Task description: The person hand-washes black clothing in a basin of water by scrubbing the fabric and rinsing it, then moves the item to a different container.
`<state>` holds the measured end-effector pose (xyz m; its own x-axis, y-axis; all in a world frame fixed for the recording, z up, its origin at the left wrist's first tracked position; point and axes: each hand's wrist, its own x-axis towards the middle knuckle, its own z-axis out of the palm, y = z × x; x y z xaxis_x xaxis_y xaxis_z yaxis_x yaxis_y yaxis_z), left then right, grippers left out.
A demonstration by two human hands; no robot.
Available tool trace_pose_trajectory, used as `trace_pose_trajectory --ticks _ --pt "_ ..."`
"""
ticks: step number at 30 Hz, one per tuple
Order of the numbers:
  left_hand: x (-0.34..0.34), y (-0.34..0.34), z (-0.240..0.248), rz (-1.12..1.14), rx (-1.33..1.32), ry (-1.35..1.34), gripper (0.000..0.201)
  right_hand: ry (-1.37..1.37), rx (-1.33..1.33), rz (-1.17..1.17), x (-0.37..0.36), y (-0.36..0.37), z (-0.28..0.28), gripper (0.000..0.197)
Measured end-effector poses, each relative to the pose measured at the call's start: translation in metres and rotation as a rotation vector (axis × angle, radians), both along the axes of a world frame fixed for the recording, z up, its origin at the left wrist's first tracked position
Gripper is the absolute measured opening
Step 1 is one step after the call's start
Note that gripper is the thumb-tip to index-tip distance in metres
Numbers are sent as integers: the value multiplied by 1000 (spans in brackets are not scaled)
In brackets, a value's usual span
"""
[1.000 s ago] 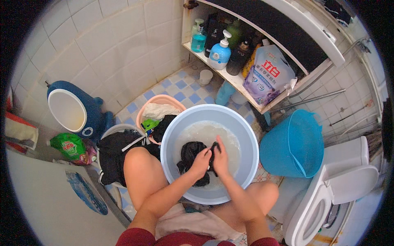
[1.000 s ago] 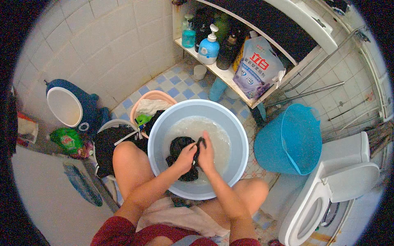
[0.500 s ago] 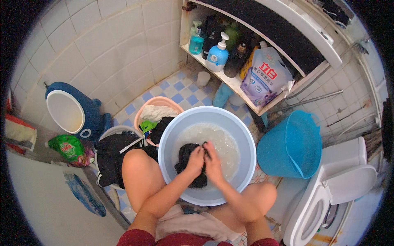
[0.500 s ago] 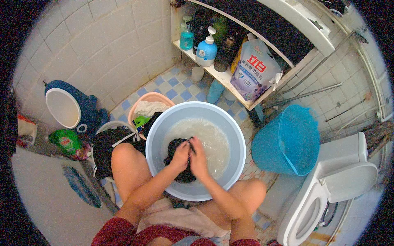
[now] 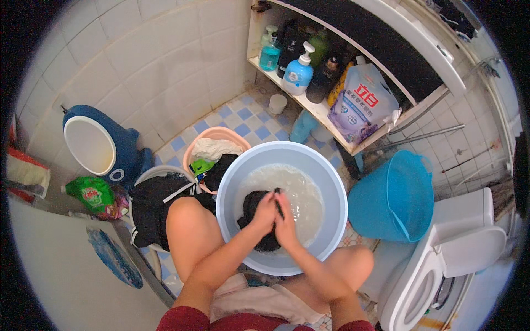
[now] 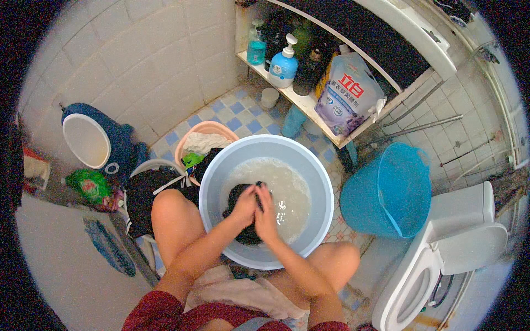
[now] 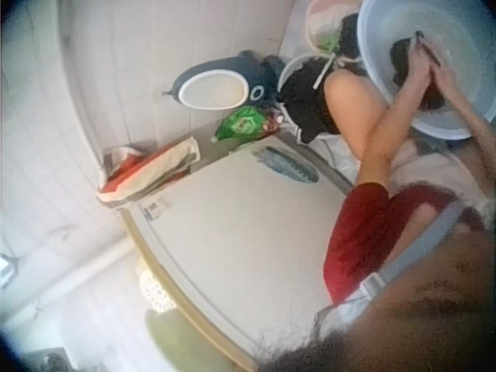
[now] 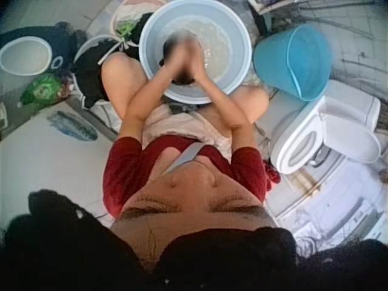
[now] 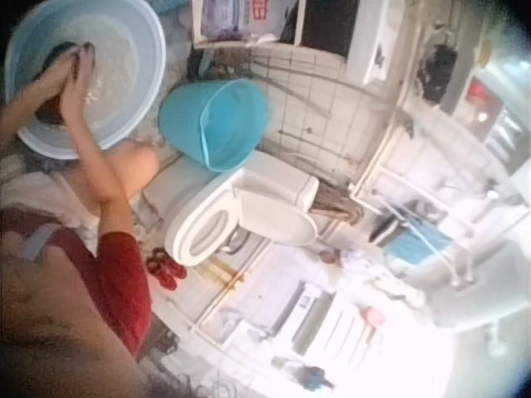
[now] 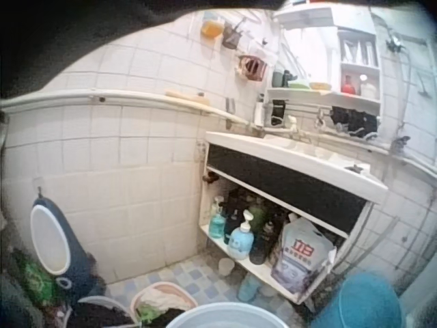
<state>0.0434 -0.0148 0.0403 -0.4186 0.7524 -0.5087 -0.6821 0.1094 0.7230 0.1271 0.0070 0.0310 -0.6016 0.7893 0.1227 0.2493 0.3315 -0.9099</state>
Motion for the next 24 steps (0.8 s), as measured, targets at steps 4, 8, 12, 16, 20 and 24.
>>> trace_pose_trajectory --ticks 4,8,12,16,20,24 --pt "16 -6 -38 -162 66 266 29 69 -358 -180 3 45 -6 37" --pt "-7 9 -8 76 -8 -75 35 4 -111 52 2 -1 6 45" --pt "10 0 -9 -25 -28 -30 40 66 -39 -47 1 24 -15 42" --pt "11 -4 -36 -89 102 71 41 90 -271 -104 2 38 -8 39" --pt "-7 5 -19 174 -62 -105 38 -23 -79 102 -1 -5 0 45" --pt "14 -7 -44 -29 -122 343 40 -83 39 -81 3 43 -27 36"
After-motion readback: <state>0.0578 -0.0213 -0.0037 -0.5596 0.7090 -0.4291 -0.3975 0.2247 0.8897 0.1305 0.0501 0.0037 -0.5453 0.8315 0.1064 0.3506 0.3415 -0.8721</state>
